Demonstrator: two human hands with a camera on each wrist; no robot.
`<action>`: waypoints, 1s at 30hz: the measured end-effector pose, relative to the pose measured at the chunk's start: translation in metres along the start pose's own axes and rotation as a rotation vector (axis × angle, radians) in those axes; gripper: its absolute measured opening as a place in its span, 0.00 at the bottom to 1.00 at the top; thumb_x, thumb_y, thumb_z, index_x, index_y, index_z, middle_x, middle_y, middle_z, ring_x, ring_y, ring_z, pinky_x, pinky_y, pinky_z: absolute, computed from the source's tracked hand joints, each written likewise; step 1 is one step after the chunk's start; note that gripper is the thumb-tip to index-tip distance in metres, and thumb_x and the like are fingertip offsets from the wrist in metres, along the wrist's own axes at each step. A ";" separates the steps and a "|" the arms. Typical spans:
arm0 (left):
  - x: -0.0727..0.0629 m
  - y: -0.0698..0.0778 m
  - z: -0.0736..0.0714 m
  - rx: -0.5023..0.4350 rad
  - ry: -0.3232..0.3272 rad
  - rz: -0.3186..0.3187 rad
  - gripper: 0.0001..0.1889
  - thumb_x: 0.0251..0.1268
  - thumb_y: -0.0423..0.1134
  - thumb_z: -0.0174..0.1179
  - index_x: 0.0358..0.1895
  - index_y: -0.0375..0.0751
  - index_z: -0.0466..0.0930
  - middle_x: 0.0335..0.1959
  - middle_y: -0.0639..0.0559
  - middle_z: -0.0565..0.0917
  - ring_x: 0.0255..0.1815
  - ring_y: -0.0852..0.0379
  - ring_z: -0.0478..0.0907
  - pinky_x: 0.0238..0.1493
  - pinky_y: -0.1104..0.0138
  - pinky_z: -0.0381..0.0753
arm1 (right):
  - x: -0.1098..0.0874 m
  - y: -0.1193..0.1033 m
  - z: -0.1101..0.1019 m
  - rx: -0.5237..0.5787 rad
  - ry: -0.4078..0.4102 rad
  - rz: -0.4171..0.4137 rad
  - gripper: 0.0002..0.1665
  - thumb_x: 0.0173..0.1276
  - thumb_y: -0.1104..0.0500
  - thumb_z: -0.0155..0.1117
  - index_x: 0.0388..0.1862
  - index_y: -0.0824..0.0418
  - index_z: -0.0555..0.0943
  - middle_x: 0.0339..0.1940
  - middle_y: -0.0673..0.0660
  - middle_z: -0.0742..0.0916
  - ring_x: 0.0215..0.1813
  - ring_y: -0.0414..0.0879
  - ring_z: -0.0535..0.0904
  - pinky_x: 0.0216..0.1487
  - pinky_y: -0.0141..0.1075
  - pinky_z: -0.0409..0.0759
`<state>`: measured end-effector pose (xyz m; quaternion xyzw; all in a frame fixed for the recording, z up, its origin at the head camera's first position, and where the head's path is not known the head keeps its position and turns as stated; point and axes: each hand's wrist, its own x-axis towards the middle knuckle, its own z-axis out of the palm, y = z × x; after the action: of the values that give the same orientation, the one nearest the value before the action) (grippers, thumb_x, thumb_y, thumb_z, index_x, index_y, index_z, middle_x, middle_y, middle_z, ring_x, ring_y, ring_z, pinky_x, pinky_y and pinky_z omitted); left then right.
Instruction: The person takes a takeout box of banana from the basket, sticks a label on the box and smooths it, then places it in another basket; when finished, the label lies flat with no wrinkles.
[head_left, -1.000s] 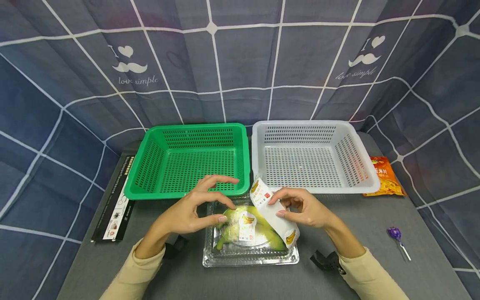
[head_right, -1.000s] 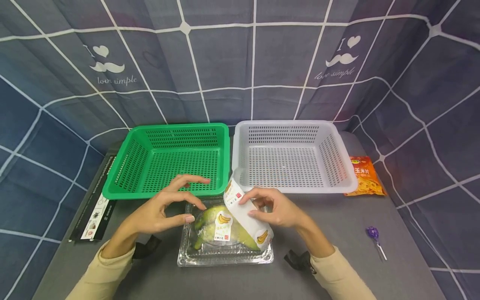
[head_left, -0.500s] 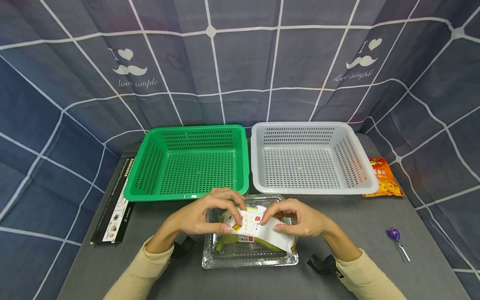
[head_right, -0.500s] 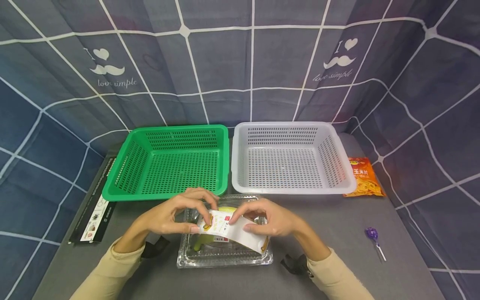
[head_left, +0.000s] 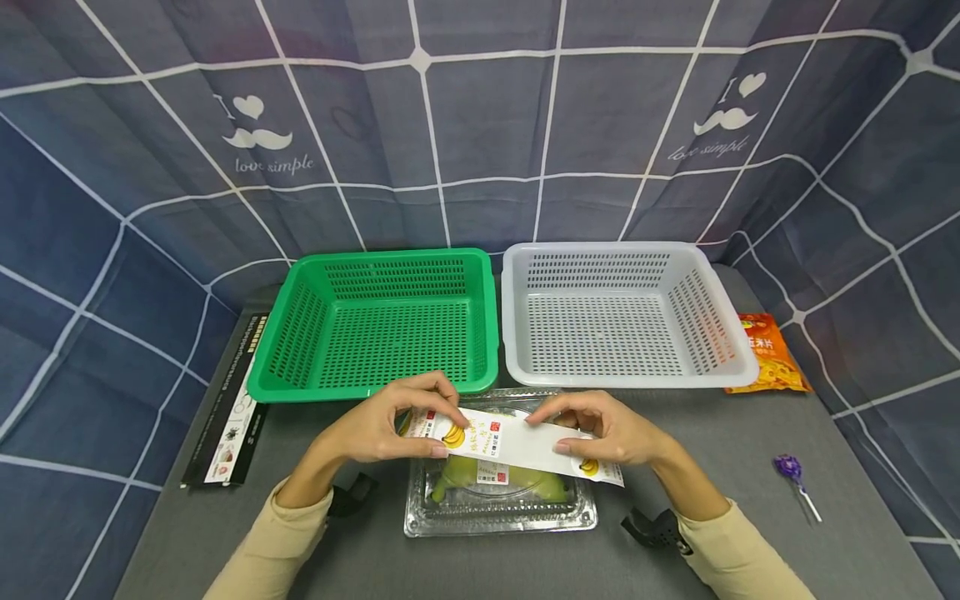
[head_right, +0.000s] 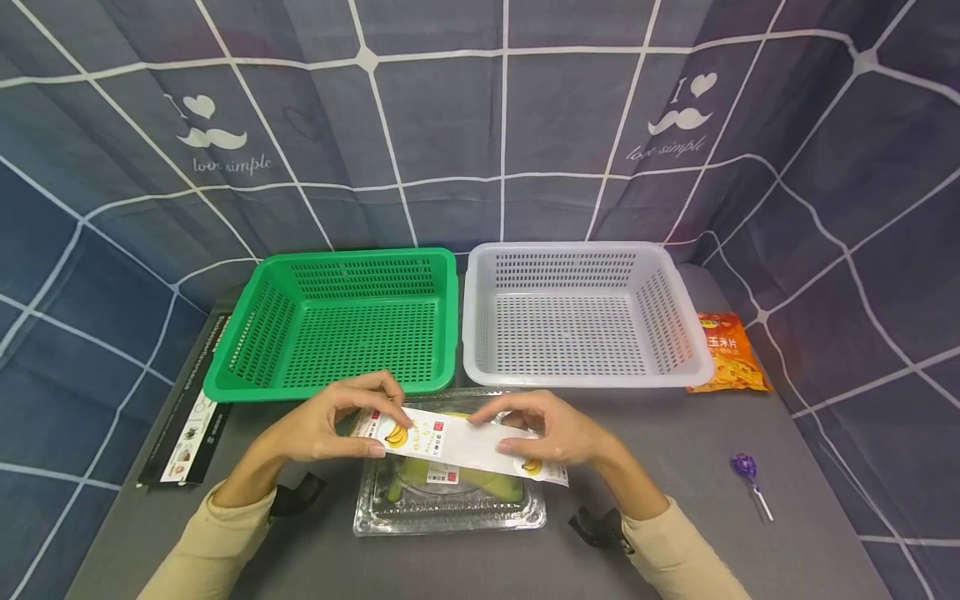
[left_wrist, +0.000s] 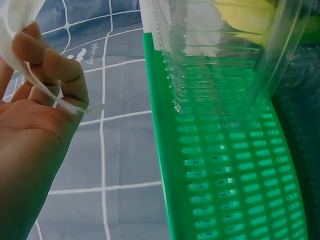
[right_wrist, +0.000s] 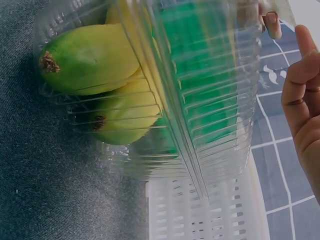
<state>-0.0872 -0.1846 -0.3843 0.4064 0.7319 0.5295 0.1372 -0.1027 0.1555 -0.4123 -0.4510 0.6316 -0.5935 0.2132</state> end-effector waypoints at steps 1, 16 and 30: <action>0.000 -0.001 0.000 -0.001 0.001 -0.004 0.16 0.56 0.31 0.70 0.49 0.46 0.85 0.47 0.50 0.75 0.47 0.54 0.69 0.43 0.65 0.78 | 0.000 0.000 0.000 -0.007 0.003 -0.001 0.24 0.62 0.77 0.59 0.58 0.68 0.77 0.56 0.66 0.81 0.42 0.36 0.81 0.35 0.32 0.82; -0.020 -0.001 0.001 0.024 0.000 0.002 0.19 0.56 0.32 0.70 0.53 0.45 0.83 0.49 0.51 0.74 0.47 0.56 0.69 0.41 0.66 0.78 | -0.012 0.003 -0.002 0.026 0.009 0.054 0.25 0.63 0.77 0.60 0.60 0.69 0.75 0.58 0.64 0.80 0.46 0.38 0.81 0.40 0.34 0.83; -0.075 -0.016 0.026 -0.085 0.028 -0.011 0.21 0.58 0.24 0.66 0.56 0.39 0.81 0.51 0.46 0.76 0.46 0.56 0.74 0.40 0.67 0.80 | -0.030 0.023 0.000 -0.024 0.026 -0.108 0.29 0.61 0.79 0.60 0.63 0.69 0.74 0.56 0.66 0.80 0.32 0.44 0.72 0.33 0.36 0.79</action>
<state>-0.0309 -0.2242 -0.4265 0.3887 0.7127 0.5652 0.1469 -0.0952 0.1776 -0.4419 -0.4793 0.6162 -0.6022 0.1675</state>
